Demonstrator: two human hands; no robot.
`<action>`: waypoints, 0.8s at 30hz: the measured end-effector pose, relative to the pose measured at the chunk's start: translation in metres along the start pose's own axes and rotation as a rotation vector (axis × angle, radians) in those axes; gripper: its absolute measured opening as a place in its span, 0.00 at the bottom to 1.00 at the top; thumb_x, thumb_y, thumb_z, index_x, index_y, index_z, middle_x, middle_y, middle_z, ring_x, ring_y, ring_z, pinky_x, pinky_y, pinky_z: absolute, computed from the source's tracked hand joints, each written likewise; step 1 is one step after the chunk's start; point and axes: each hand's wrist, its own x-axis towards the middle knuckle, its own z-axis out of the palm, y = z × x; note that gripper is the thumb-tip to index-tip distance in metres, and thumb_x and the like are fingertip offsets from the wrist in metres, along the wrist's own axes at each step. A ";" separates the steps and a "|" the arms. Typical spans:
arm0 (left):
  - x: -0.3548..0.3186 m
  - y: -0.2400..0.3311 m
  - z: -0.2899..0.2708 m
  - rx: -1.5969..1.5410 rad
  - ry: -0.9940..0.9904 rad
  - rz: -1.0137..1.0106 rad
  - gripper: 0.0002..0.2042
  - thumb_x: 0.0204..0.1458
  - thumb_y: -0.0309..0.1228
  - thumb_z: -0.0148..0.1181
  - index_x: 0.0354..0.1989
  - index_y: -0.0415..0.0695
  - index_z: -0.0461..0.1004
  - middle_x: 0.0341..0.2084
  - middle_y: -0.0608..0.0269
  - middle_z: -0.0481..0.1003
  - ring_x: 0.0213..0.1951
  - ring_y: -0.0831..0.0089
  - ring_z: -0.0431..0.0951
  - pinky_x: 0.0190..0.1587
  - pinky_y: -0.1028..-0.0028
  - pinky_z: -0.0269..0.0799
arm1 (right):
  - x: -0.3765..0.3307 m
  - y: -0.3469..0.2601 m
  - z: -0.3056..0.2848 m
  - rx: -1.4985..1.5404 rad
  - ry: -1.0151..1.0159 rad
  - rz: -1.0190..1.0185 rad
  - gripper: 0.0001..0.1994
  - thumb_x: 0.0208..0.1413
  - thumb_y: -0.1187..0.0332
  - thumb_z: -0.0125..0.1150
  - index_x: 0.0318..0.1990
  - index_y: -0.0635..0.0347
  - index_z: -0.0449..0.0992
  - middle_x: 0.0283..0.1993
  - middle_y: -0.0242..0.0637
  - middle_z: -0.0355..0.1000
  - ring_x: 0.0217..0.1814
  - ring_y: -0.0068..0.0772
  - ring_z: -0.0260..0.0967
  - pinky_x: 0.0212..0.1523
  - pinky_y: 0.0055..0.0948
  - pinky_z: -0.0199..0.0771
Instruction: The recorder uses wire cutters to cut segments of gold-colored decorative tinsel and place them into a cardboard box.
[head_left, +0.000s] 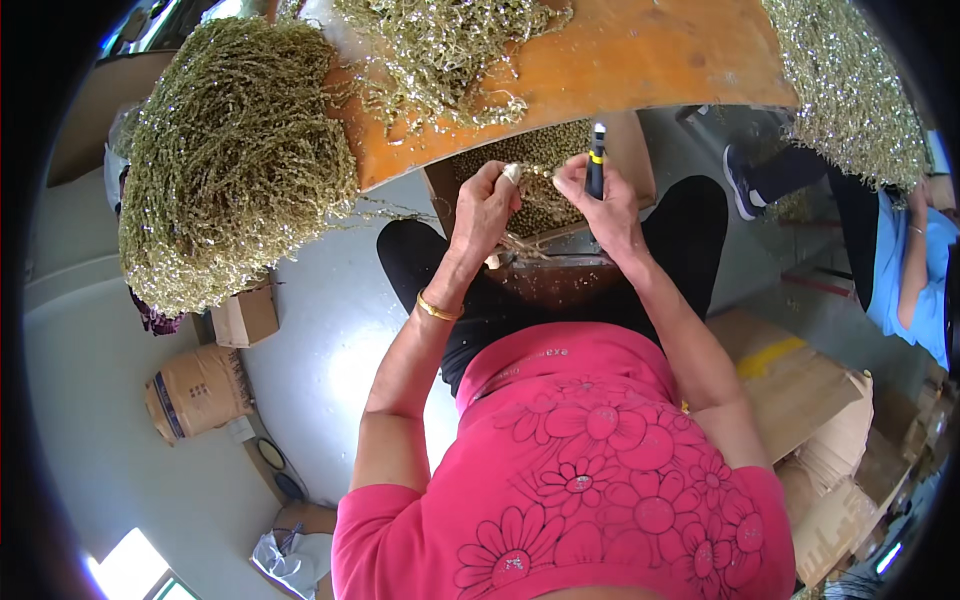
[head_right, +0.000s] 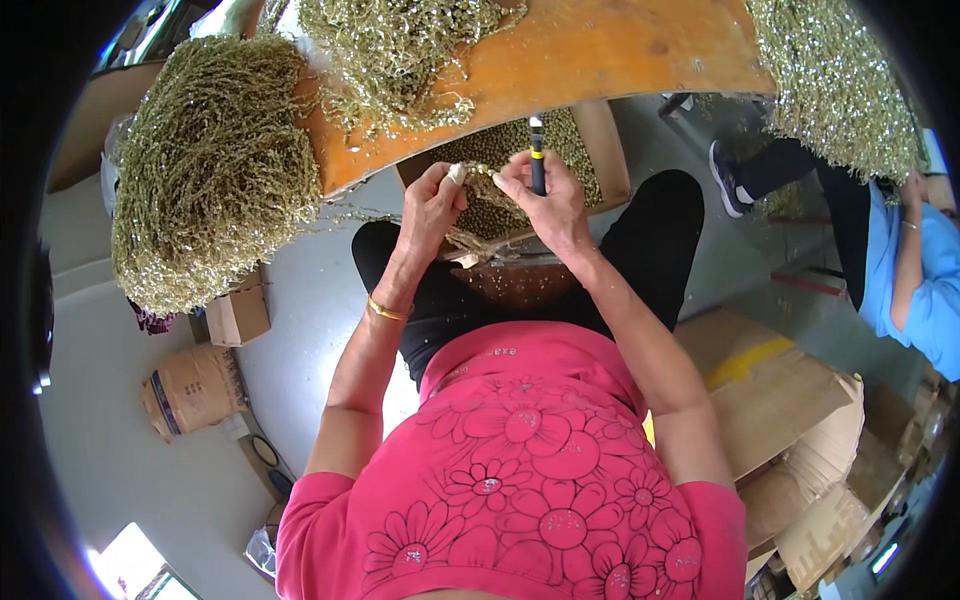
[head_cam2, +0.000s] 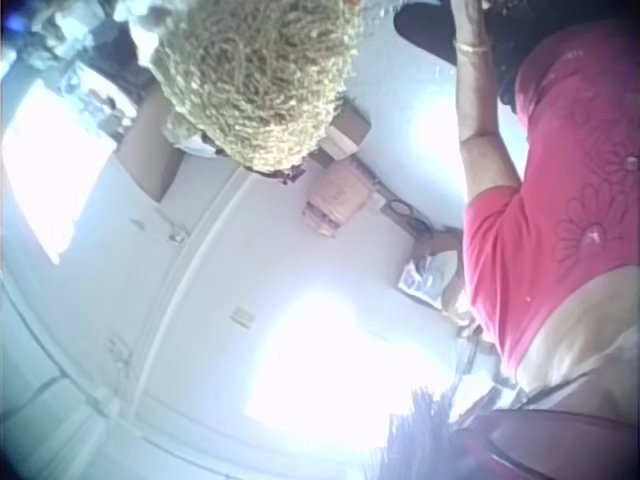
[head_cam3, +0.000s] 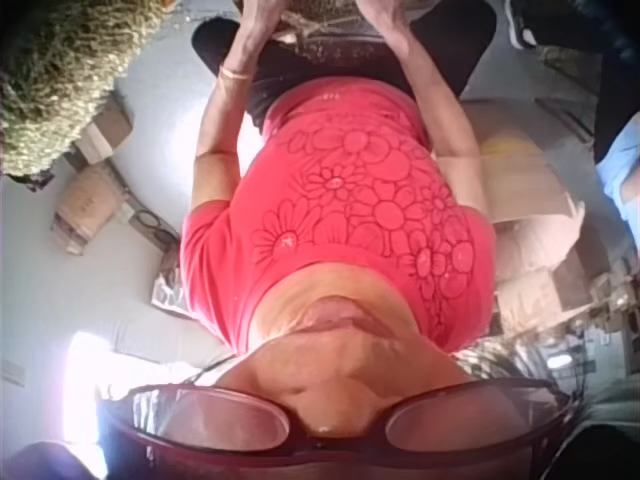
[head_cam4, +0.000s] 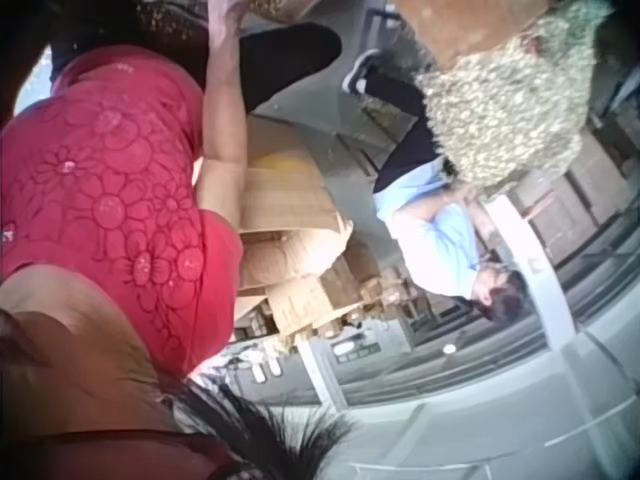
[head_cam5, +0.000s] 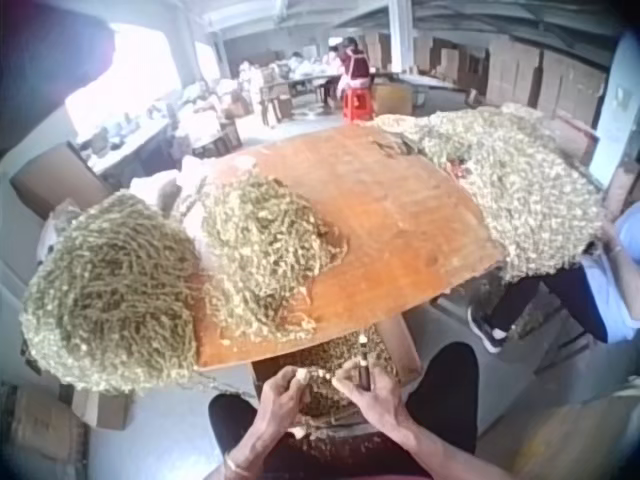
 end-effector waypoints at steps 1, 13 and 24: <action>-0.002 0.001 0.001 -0.014 -0.032 0.011 0.11 0.55 0.35 0.47 0.28 0.40 0.69 0.13 0.73 0.63 0.15 0.87 0.58 0.17 0.84 0.53 | -0.001 0.000 0.000 0.023 -0.030 -0.049 0.09 0.48 0.71 0.59 0.36 0.59 0.67 0.29 0.25 0.66 0.32 0.15 0.62 0.34 0.18 0.65; -0.009 -0.010 0.007 0.302 0.085 0.355 0.07 0.49 0.27 0.53 0.34 0.38 0.70 0.20 0.58 0.69 0.23 0.68 0.71 0.27 0.73 0.66 | -0.002 -0.002 0.004 -0.084 -0.014 -0.169 0.08 0.47 0.74 0.58 0.33 0.60 0.66 0.29 0.26 0.66 0.33 0.15 0.61 0.35 0.19 0.64; -0.010 0.004 0.012 0.447 0.068 0.231 0.04 0.46 0.26 0.54 0.27 0.39 0.68 0.21 0.52 0.70 0.25 0.54 0.71 0.27 0.64 0.66 | -0.008 -0.009 0.005 -0.444 0.092 -0.374 0.12 0.46 0.73 0.59 0.37 0.62 0.64 0.28 0.42 0.68 0.29 0.39 0.69 0.31 0.30 0.68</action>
